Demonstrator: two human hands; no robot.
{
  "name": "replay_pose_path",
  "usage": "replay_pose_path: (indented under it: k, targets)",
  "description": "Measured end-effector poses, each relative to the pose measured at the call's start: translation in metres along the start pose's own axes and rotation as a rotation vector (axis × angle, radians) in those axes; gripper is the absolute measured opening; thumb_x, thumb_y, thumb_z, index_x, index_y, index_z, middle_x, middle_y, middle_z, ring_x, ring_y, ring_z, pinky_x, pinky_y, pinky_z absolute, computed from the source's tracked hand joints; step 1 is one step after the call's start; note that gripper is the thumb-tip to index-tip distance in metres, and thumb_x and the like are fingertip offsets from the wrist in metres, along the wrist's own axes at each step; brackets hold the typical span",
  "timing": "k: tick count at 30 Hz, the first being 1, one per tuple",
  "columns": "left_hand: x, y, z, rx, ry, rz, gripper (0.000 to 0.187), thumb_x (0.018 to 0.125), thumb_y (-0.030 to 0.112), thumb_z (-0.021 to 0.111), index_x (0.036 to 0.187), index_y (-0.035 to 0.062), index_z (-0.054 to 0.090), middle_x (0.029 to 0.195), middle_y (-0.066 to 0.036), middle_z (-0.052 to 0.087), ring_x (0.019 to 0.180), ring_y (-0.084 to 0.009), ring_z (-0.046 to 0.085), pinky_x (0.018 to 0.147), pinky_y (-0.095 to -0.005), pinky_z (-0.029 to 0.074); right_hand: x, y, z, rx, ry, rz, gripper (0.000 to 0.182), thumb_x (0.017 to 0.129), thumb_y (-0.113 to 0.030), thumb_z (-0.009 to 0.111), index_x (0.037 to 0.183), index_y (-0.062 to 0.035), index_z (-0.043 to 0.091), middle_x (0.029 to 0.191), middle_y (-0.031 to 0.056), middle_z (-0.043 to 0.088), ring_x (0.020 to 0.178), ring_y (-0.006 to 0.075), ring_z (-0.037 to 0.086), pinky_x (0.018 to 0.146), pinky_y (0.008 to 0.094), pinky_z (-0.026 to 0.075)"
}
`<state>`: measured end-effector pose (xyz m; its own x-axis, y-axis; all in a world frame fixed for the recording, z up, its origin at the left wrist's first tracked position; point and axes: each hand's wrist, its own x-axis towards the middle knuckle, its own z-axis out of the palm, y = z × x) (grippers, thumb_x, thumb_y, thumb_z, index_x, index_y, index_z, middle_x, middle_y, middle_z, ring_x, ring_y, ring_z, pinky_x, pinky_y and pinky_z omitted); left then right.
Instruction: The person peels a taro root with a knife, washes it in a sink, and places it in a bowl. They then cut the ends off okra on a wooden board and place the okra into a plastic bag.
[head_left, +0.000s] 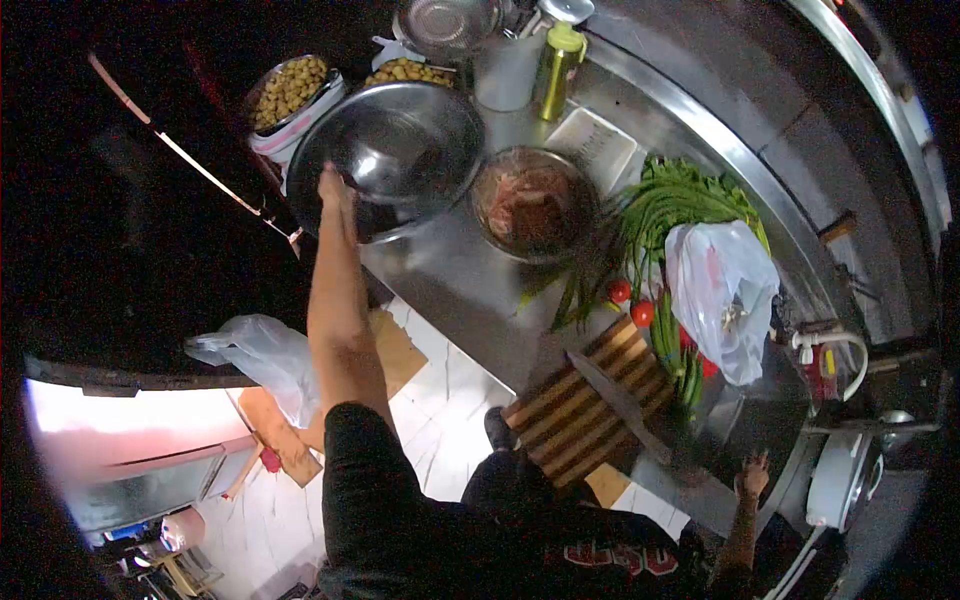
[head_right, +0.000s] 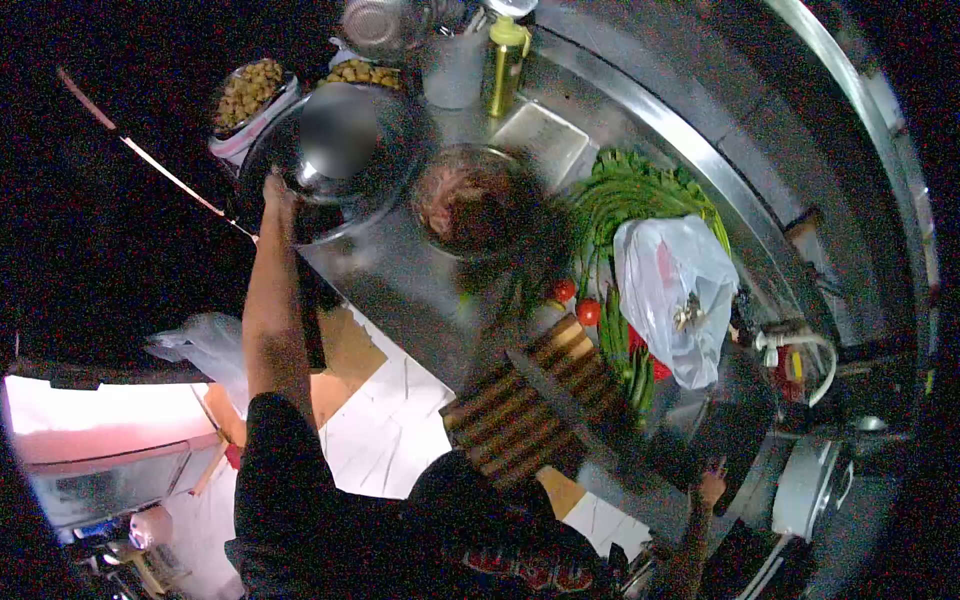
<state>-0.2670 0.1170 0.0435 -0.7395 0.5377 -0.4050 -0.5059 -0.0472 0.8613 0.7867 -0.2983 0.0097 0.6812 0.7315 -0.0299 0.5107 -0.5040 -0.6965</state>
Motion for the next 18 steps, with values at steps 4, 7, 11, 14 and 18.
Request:
replay_pose_path:
  k: [4, 7, 11, 14, 18]
  targets:
    - [-0.073, 0.067, 0.026, 0.592, 0.153, 1.056, 0.04, 0.088, 0.034, 0.05, 0.087, -0.0048, 0.059, 0.071, -0.014, 0.057, 0.067, -0.0222, 0.053, 0.063, -0.0374, 0.041, 0.003, 0.026, 0.01, -0.394, -0.044, -0.168, 0.044, 0.092, -0.037, 0.038, 0.129, -0.0131, 0.04, 0.141, 0.0074, 0.03, 0.096, 0.0238, 0.05, 0.08, 0.0388, 0.046]
    - [-0.112, 0.099, 0.032, 0.507, -0.27, 1.288, 0.045, 0.086, 0.039, 0.053, 0.085, -0.0048, 0.061, 0.07, -0.012, 0.057, 0.069, -0.0161, 0.05, 0.065, -0.0304, 0.041, 0.024, -0.054, 0.032, 0.45, -0.219, 0.076, 0.04, 0.088, -0.025, 0.054, 0.124, -0.0108, 0.043, 0.097, 0.0058, 0.057, 0.075, 0.0166, 0.052, 0.062, 0.0311, 0.045]
    - [-0.205, 0.115, 0.051, 0.516, -0.687, 0.79, 0.029, 0.076, 0.02, 0.07, 0.096, 0.0, 0.062, 0.087, -0.004, 0.063, 0.076, -0.0109, 0.056, 0.071, -0.0228, 0.043, -0.086, -0.324, 0.071, 0.526, -0.33, 0.124, 0.049, 0.08, -0.008, 0.059, 0.126, -0.006, 0.042, 0.103, 0.0079, 0.059, 0.082, 0.0187, 0.059, 0.065, 0.0272, 0.049]
    - [-0.339, 0.108, 0.038, 0.805, -0.723, 0.958, 0.027, 0.077, 0.018, 0.067, 0.097, 0.0007, 0.06, 0.087, -0.006, 0.063, 0.082, -0.0123, 0.056, 0.075, -0.0243, 0.042, -0.124, -0.427, 0.093, 0.479, -0.546, -0.12, 0.052, 0.074, -0.003, 0.062, 0.123, -0.0096, 0.045, 0.106, 0.0058, 0.055, 0.088, 0.0148, 0.056, 0.067, 0.0252, 0.049]
    - [-0.434, 0.078, -0.007, 1.102, -0.991, 1.204, 0.029, 0.063, -0.011, 0.057, 0.088, 0.0023, 0.06, 0.087, -0.013, 0.062, 0.085, -0.0278, 0.059, 0.076, -0.032, 0.045, -0.165, -0.51, 0.124, 0.712, -0.803, -0.568, 0.051, 0.074, -0.005, 0.066, 0.121, -0.0097, 0.048, 0.107, 0.0041, 0.054, 0.091, 0.0128, 0.054, 0.074, 0.0257, 0.049]
